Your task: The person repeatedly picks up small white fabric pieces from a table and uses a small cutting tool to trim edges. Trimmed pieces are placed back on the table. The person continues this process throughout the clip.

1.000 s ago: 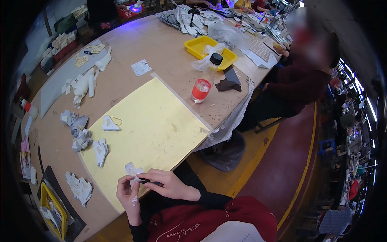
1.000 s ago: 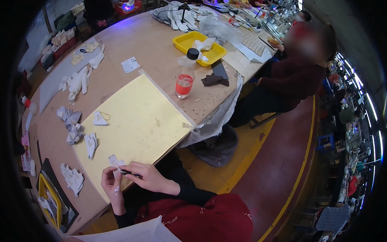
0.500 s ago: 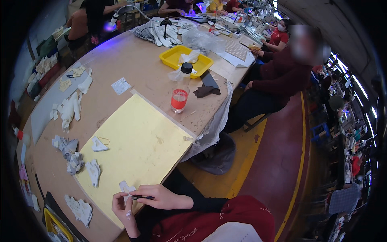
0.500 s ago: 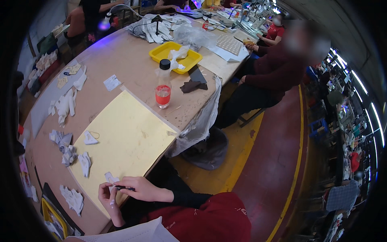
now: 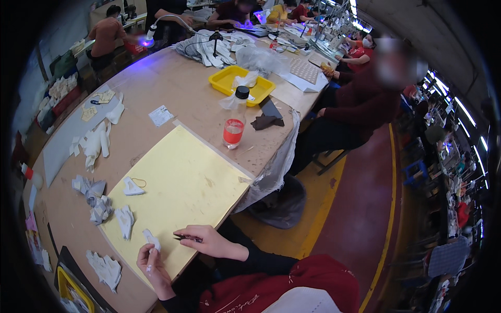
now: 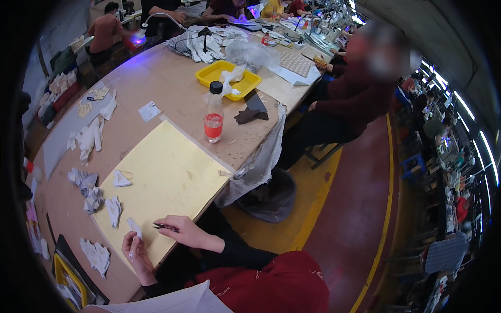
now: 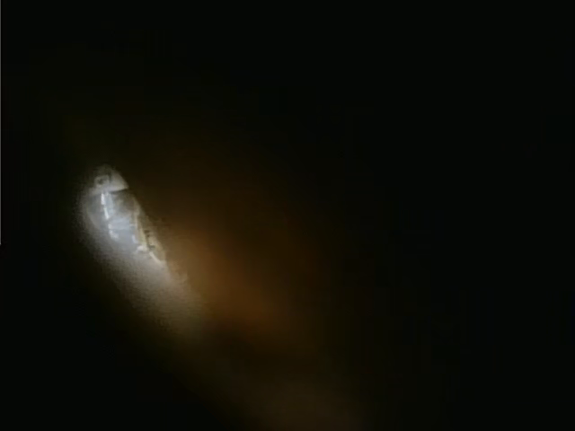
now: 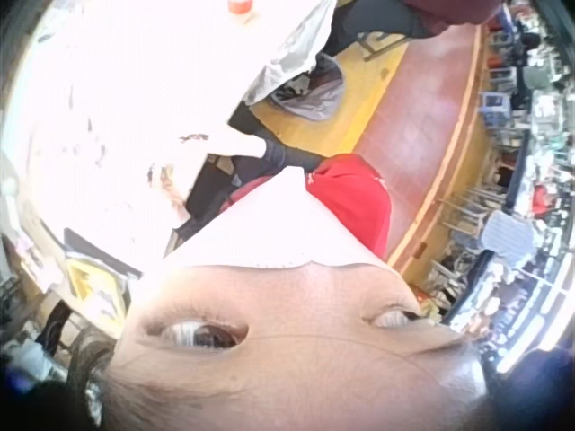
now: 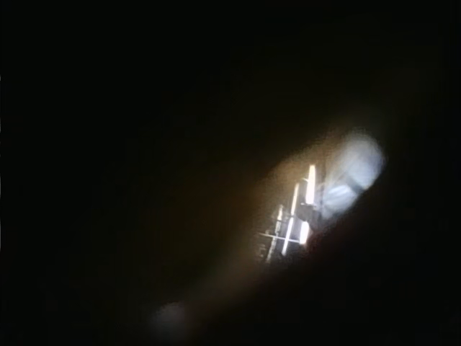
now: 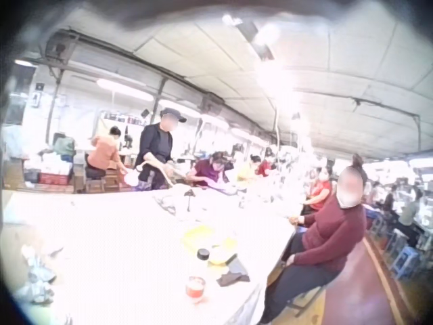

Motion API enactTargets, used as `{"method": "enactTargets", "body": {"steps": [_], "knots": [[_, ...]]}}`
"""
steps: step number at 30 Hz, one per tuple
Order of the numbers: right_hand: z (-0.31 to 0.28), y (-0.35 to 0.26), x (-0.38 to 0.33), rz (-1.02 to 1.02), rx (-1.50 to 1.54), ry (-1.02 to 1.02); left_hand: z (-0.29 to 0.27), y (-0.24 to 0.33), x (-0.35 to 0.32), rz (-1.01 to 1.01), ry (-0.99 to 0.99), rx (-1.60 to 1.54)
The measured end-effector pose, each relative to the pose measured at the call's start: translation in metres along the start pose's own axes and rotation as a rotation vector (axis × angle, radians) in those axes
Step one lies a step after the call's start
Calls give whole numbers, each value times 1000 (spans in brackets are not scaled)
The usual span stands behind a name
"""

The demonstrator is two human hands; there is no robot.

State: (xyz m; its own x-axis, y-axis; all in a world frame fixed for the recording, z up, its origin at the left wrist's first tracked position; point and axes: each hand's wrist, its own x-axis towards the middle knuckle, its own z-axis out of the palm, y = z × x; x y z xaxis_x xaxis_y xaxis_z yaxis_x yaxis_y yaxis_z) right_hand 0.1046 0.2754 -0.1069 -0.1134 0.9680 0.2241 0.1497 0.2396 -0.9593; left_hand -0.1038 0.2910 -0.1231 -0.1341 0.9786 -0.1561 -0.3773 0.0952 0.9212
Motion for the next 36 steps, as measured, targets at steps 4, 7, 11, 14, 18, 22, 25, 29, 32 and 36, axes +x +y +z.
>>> {"method": "enactTargets", "body": {"steps": [4, 7, 11, 14, 18, 22, 25, 29, 32, 36], "knots": [[-9, 7, 6, 353, 349, -1, 0, 0, 4, 14, 6, -93], [-10, 17, 14, 322, 545, -48, -4, 0, 4, 31, -31, -129], [-18, 10, 19, 339, 639, -34, -11, -8, 9, 50, -84, -149], [-20, 17, 18, 360, 697, -17, -13, -9, 9, 65, -178, -103], [-20, 12, 19, 369, 693, -36, -12, -12, 5, 133, -119, -141], [-20, 15, 16, 354, 670, -28, 0, -5, 1, 163, -126, -64], [-20, 15, 16, 366, 661, -30, 1, -2, -1, 143, -137, -32], [-20, 17, 19, 378, 650, -74, -3, -5, -2, 147, -110, -51], [-21, 19, 16, 367, 652, -81, -2, -6, 0, 139, -112, -21], [-24, 12, 15, 351, 639, -64, 4, -6, 0, 153, -89, 73]]}}
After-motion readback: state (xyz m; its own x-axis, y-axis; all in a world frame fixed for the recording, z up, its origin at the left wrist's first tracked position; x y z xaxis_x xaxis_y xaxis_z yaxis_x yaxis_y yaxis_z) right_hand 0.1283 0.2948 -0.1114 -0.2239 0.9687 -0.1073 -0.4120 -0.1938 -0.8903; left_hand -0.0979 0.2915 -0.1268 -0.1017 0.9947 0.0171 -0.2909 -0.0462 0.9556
